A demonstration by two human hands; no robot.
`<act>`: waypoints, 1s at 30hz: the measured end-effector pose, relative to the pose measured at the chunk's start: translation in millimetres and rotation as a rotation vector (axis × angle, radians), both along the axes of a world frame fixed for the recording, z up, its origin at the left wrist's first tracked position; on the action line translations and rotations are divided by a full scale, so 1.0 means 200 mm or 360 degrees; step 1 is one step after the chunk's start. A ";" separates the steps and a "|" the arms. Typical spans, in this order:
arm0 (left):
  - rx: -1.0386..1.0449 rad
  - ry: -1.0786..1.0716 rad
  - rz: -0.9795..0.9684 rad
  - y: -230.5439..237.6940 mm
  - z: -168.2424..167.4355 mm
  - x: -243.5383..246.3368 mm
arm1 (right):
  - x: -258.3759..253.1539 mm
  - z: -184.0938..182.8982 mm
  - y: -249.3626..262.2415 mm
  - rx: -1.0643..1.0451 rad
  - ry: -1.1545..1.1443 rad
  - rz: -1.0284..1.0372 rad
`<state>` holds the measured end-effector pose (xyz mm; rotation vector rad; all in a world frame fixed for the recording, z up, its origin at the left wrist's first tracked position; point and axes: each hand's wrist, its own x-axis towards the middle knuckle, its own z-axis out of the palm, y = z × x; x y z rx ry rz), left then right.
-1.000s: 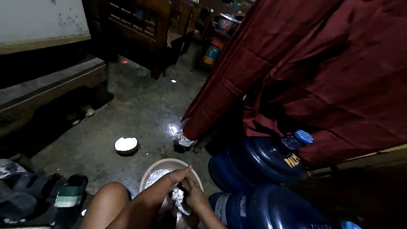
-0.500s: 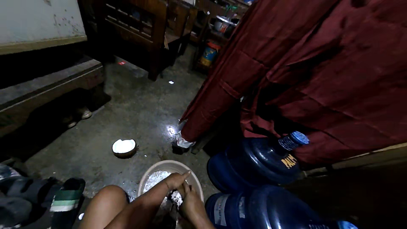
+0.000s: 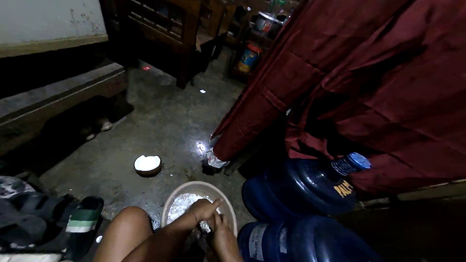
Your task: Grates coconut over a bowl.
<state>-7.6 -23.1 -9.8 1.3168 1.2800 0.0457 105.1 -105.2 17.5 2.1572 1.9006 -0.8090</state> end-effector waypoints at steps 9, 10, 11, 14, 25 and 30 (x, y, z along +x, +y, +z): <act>0.0084 -0.0167 -0.0175 -0.09 0.46 -0.04 | 0.08 0.48 -0.08 0.0155 0.0159 0.0171; 0.0163 -0.0042 -0.0208 -0.15 0.42 -0.02 | 0.05 0.44 -0.19 0.0300 0.0131 0.0192; 0.0257 0.0089 -0.0251 -0.18 0.32 0.00 | 0.04 0.33 -0.26 0.0461 0.0107 0.0202; 0.0179 0.0287 -0.0250 -0.11 0.11 0.02 | 0.01 0.05 -0.20 0.0387 0.0107 0.0089; 0.0010 -0.0351 -0.0155 -0.04 0.44 -0.08 | 0.10 0.50 0.04 -0.0033 0.0204 0.0171; 0.0427 0.0063 -0.0296 -0.16 0.07 -0.04 | -0.02 0.12 -0.21 0.0332 0.0038 0.0126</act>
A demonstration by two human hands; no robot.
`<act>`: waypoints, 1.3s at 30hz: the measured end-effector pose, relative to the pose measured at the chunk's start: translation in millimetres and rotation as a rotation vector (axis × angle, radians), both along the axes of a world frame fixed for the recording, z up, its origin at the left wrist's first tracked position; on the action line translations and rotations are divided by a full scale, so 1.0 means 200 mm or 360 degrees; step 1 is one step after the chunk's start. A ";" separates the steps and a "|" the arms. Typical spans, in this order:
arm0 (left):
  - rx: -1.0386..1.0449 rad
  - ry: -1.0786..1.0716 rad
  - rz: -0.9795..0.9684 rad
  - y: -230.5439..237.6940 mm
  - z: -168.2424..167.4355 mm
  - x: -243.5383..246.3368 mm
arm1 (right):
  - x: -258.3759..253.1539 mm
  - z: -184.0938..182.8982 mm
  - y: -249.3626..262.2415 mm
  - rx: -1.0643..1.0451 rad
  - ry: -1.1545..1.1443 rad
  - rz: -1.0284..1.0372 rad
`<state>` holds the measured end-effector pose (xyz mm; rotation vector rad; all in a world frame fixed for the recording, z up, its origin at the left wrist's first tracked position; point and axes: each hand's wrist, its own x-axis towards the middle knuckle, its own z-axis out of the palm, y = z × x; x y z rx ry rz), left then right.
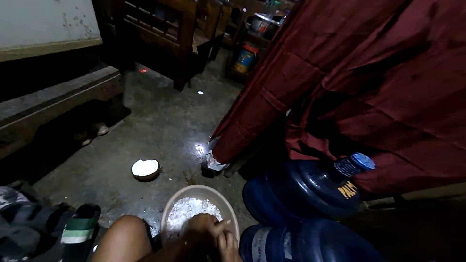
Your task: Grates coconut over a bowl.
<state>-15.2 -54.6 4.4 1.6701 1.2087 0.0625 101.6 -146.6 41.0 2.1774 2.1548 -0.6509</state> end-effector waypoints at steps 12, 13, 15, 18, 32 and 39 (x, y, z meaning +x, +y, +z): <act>-0.0428 -0.0340 -0.0010 0.10 0.36 -0.05 | 0.12 0.36 0.22 -0.0422 0.0247 0.0043; -0.0264 -0.0265 -0.0033 0.02 0.29 -0.05 | 0.09 0.31 0.13 -0.0336 0.0210 0.0036; 0.0037 -0.0114 -0.0059 -0.06 0.09 -0.04 | 0.04 0.12 0.04 -0.0205 0.0159 -0.0007; -0.0330 0.0039 0.0110 0.08 -0.07 -0.02 | 0.02 -0.09 0.22 -0.0393 0.0042 -0.0064; 0.0285 -0.0009 0.0227 -0.20 0.16 -0.05 | 0.08 0.11 -0.04 -0.0009 0.0311 0.0026; -0.0336 0.0033 0.0522 0.12 -0.09 -0.04 | 0.08 -0.20 0.36 -0.0391 0.0116 -0.0056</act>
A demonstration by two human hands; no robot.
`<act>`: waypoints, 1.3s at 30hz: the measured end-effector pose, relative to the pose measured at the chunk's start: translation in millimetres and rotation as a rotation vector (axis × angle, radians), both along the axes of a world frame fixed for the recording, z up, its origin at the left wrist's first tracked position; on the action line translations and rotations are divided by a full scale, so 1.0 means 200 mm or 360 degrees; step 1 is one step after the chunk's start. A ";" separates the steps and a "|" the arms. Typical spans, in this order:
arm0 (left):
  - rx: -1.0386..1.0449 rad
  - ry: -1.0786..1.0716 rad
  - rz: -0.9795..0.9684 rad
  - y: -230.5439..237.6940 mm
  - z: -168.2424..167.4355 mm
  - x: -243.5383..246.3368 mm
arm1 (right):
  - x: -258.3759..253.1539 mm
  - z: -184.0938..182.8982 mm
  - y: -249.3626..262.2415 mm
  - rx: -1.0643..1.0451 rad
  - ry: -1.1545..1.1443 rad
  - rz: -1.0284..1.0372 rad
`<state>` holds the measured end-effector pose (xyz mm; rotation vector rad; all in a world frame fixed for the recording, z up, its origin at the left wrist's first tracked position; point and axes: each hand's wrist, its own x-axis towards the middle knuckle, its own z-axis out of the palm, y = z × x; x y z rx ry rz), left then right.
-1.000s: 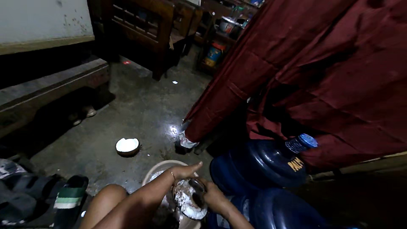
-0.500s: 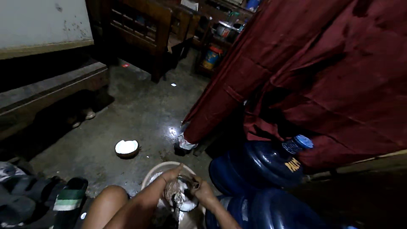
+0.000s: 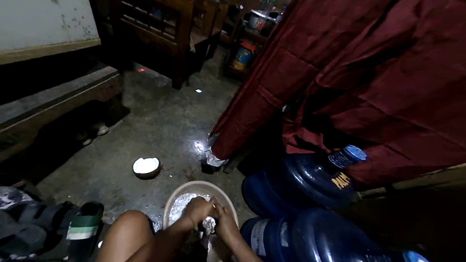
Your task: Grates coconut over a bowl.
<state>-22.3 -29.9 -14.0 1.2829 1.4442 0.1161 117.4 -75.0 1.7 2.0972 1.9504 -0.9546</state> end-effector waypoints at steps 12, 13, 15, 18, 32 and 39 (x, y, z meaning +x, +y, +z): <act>0.0304 -0.0303 -0.0341 -0.17 0.30 -0.07 | 0.07 0.37 -0.31 0.0275 0.0387 -0.0023; 0.0480 -0.0240 -0.0370 -0.21 0.22 -0.05 | 0.06 0.29 -0.37 0.0412 0.0380 -0.0017; 0.0473 -0.0189 -0.0337 -0.17 0.07 -0.04 | 0.05 0.12 -0.35 0.0457 0.0310 -0.0075; 0.0098 -0.0201 -0.0069 -0.01 -0.07 -0.01 | 0.04 0.00 -0.13 0.0101 0.0157 -0.0193; 0.0475 -0.0075 -0.0403 -0.12 0.03 0.01 | 0.00 0.12 -0.35 0.0385 0.0119 -0.0012; -0.0229 -0.0536 0.0048 0.10 0.10 0.03 | 0.11 0.25 0.10 -0.0233 0.0160 -0.0028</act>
